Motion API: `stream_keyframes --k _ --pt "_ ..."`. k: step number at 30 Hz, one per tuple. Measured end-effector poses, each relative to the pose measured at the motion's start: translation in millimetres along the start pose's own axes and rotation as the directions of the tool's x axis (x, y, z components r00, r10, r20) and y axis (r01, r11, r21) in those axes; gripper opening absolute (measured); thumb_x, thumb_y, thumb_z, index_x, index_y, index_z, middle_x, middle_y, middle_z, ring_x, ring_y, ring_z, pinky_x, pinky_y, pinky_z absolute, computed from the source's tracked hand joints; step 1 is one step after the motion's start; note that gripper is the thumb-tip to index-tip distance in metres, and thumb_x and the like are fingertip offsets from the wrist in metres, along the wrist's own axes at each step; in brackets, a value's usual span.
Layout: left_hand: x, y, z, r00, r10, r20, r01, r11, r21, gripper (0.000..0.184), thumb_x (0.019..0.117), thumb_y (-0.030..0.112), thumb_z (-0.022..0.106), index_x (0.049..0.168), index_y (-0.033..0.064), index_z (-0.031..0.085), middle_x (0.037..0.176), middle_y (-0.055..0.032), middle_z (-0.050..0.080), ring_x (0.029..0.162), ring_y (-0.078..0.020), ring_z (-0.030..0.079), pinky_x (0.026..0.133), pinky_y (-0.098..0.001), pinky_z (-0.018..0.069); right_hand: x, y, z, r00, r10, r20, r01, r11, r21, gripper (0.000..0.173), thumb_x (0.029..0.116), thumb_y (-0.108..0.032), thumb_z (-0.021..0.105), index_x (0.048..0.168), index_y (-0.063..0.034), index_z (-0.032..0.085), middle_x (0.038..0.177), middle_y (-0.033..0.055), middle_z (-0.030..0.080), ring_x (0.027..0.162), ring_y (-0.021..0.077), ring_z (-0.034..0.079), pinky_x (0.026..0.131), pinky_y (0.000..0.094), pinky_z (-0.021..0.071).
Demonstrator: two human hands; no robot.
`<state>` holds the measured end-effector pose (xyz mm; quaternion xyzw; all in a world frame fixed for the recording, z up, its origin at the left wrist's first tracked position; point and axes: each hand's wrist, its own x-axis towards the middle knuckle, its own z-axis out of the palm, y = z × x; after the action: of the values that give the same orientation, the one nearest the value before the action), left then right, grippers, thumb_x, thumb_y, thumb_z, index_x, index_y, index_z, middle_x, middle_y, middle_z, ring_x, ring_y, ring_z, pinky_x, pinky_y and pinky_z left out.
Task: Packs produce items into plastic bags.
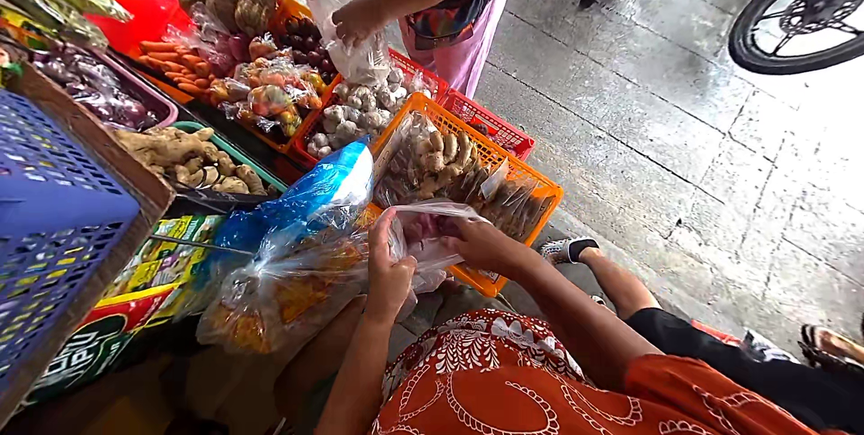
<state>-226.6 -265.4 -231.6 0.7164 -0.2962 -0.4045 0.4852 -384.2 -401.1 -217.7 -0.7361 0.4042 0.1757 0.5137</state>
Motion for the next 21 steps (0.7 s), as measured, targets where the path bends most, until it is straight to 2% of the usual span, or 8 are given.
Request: stream_keyframes --k 4,7,9,12,16,17,18,21 --pt "-20 24 -11 0.999 -0.015 0.049 0.019 0.996 -0.092 0.083 0.0711 -0.010 0.061 0.151 0.0040 0.043 0.158 -0.0153 0.038 0.138 -0.0208 0.047 0.104 -0.0363 0.0507 -57 -17 -49 0.981 -0.193 -0.009 0.194 0.979 0.065 0.049 0.1061 -0.038 0.052 0.148 -0.0126 0.054 0.134 0.0136 0.065 0.115 0.0256 0.067 0.100 0.0496 0.0530" --pt "-38 46 -18 0.985 0.038 0.169 -0.011 0.987 -0.162 0.079 0.0718 -0.007 0.063 0.148 -0.0030 0.044 0.156 -0.0173 0.041 0.140 -0.0198 0.046 0.111 -0.0343 0.0461 -57 -2 -82 0.939 -0.300 -0.169 0.335 0.907 0.255 0.032 0.1048 -0.023 0.053 0.128 -0.0065 0.067 0.114 0.0091 0.074 0.094 0.0190 0.073 0.079 0.0401 0.0633" --pt "-48 52 -21 0.972 0.098 0.212 -0.065 0.986 -0.156 0.078 0.0711 -0.003 0.062 0.147 -0.0040 0.046 0.154 -0.0173 0.043 0.140 -0.0207 0.045 0.111 -0.0353 0.0451 -20 9 -94 0.894 -0.264 -0.363 0.344 0.922 0.177 0.022 0.1033 -0.017 0.057 0.112 -0.0031 0.071 0.100 0.0102 0.075 0.083 0.0207 0.074 0.074 0.0439 0.0631" --pt "-64 51 -39 0.966 0.151 0.208 -0.115 0.977 -0.179 0.076 0.0715 -0.002 0.064 0.146 -0.0048 0.047 0.154 -0.0178 0.044 0.140 -0.0244 0.046 0.113 -0.0393 0.0452 69 27 -83 0.850 -0.236 -0.471 0.224 0.971 -0.082 0.021 0.0950 -0.017 0.069 0.107 -0.0005 0.073 0.108 0.0192 0.072 0.100 0.0363 0.070 0.089 0.0628 0.0551" --pt "-93 45 -73 0.985 0.091 0.150 -0.056 0.973 -0.224 0.080 0.0714 0.001 0.069 0.148 0.0042 0.047 0.154 -0.0079 0.045 0.119 -0.0128 0.059 0.089 -0.0273 0.0565 155 28 -40 0.876 -0.234 -0.422 0.045 0.910 -0.411 0.050 0.0908 -0.029 0.076 0.134 -0.0057 0.064 0.144 0.0276 0.052 0.136 0.0488 0.047 0.109 0.0690 0.0393" --pt "-100 42 -79 0.988 0.076 0.135 -0.044 0.973 -0.227 0.080 0.0717 0.002 0.070 0.149 0.0050 0.047 0.154 -0.0073 0.045 0.122 -0.0126 0.058 0.091 -0.0270 0.0562 169 29 -32 0.880 -0.238 -0.410 0.013 0.876 -0.482 0.059 0.0891 -0.030 0.078 0.141 -0.0088 0.060 0.152 0.0271 0.045 0.141 0.0504 0.040 0.114 0.0718 0.0297" --pt "-106 39 -83 0.991 0.060 0.123 -0.030 0.973 -0.229 0.080 0.0726 0.002 0.070 0.149 0.0043 0.047 0.156 -0.0080 0.043 0.131 -0.0154 0.054 0.100 -0.0301 0.0535 182 31 -27 0.882 -0.249 -0.400 -0.010 0.839 -0.545 0.064 0.0863 -0.029 0.080 0.144 -0.0111 0.058 0.155 0.0269 0.041 0.141 0.0522 0.037 0.111 0.0752 0.0276" --pt "-122 23 -80 0.998 -0.017 0.061 0.032 0.965 -0.259 0.080 0.0699 -0.003 0.067 0.147 0.0008 0.047 0.155 -0.0105 0.044 0.136 -0.0191 0.050 0.105 -0.0333 0.0516 199 30 -25 0.915 -0.217 -0.340 -0.049 0.777 -0.628 0.053 0.0846 -0.008 0.078 0.136 -0.0060 0.062 0.151 0.0287 0.042 0.134 0.0555 0.042 0.094 0.0729 0.0466"
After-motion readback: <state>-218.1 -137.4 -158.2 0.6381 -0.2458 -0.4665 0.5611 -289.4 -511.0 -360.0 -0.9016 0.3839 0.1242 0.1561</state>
